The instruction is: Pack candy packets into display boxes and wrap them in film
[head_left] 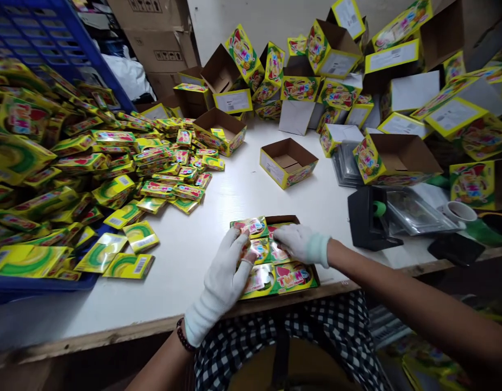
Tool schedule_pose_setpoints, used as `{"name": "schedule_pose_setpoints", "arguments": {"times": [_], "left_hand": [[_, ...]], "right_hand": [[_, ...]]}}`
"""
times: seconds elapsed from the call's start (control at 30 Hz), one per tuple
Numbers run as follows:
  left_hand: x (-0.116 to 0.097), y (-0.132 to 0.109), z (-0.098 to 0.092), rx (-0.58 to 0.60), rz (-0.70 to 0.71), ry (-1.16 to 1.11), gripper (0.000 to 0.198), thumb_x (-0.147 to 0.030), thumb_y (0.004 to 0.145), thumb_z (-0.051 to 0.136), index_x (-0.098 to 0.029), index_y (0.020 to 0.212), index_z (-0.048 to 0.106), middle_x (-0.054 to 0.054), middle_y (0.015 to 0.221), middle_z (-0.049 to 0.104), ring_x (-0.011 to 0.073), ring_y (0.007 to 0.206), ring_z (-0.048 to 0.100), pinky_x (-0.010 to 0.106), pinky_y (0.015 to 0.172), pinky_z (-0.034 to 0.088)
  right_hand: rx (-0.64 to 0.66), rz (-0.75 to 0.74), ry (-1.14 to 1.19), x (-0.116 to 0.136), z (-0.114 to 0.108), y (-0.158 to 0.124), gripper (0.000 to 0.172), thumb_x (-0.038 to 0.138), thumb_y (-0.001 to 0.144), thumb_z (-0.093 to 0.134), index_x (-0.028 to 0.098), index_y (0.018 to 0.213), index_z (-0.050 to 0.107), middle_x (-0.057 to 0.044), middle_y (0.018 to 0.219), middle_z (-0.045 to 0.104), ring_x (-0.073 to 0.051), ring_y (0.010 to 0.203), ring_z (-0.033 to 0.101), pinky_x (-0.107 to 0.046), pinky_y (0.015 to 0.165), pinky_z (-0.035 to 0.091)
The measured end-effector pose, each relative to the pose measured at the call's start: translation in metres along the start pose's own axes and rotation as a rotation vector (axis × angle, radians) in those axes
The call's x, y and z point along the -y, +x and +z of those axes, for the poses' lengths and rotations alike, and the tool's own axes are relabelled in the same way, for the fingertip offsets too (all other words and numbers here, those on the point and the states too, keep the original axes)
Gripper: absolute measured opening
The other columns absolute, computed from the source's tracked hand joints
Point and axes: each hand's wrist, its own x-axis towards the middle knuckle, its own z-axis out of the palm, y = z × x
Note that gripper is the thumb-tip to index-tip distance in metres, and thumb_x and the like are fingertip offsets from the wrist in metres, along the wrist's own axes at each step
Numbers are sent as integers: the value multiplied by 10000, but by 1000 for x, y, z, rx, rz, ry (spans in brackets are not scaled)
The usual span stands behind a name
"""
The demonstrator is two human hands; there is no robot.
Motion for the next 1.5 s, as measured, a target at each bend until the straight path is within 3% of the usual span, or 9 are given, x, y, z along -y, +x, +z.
{"name": "schedule_pose_setpoints", "arguments": {"times": [0.13,0.3,0.47,0.67,0.83,0.97,1.07,1.3,1.5], "left_hand": [[42,-16,-31,-77,-127,192,446,-289,954,419,-142,1370,480,158,1509,416,261,1424,375,436,1176,340],[104,-26,-111,-67,-664,777,542,-412,845,525,-96,1285,510,228,1302,523,376,1228,512,496,1015,430],[128,-35,-142,87,-915,744,844,-566,671,668,-82,1325,444,229,1159,574,393,1054,591,474,884,474],[83,-46,-118,-96,-659,57,758,-452,712,698,-145,1346,418,107,1114,622,244,972,630,399,877,527],[18,-29,-78,-208,-226,-436,1009,-440,659,806,-191,1490,291,171,1449,455,324,1322,478,457,1103,422],[-28,2,-39,-146,-112,-899,680,-477,854,642,-252,1449,401,120,1467,491,296,1291,534,425,1075,461],[-49,23,-20,-101,-61,-807,483,-386,912,594,-248,1370,524,84,1397,571,255,1286,541,399,1129,406],[-34,58,-3,-70,16,-286,527,-441,952,474,-162,1398,488,133,1485,467,266,1403,397,446,1191,294],[0,67,7,89,1,311,347,-380,976,414,-187,1204,590,120,1155,644,291,1142,557,502,996,426]], "right_hand": [[-248,-84,-132,8,37,-12,319,227,1000,374,123,1148,637,-156,1083,645,-262,963,586,-378,841,458],[-355,-97,-209,6,52,-13,358,136,924,447,126,1236,624,-191,1147,623,-318,1030,569,-445,859,472],[-428,-137,-85,4,55,-14,320,201,938,446,125,1177,644,-187,1134,646,-311,1028,599,-459,868,505],[-603,29,497,-3,30,-23,288,360,953,454,187,1098,634,-109,1121,677,-249,1026,636,-406,908,518],[-275,69,1141,30,-17,-16,366,490,927,537,202,1127,641,-80,1027,699,-198,867,662,-343,769,538],[85,-105,1869,62,-25,-5,556,567,835,679,229,1251,531,-76,1071,663,-151,819,655,-313,720,544],[24,-163,2099,57,-26,-2,440,467,796,763,217,1107,577,-38,1008,674,-139,843,648,-288,756,548],[-553,-163,1537,-54,-62,-2,399,378,805,748,268,1164,612,-14,1152,689,-163,1018,643,-348,913,527],[-116,-131,486,-70,-53,33,294,162,813,634,153,1094,719,-91,1084,707,-224,995,632,-368,927,479]]}}
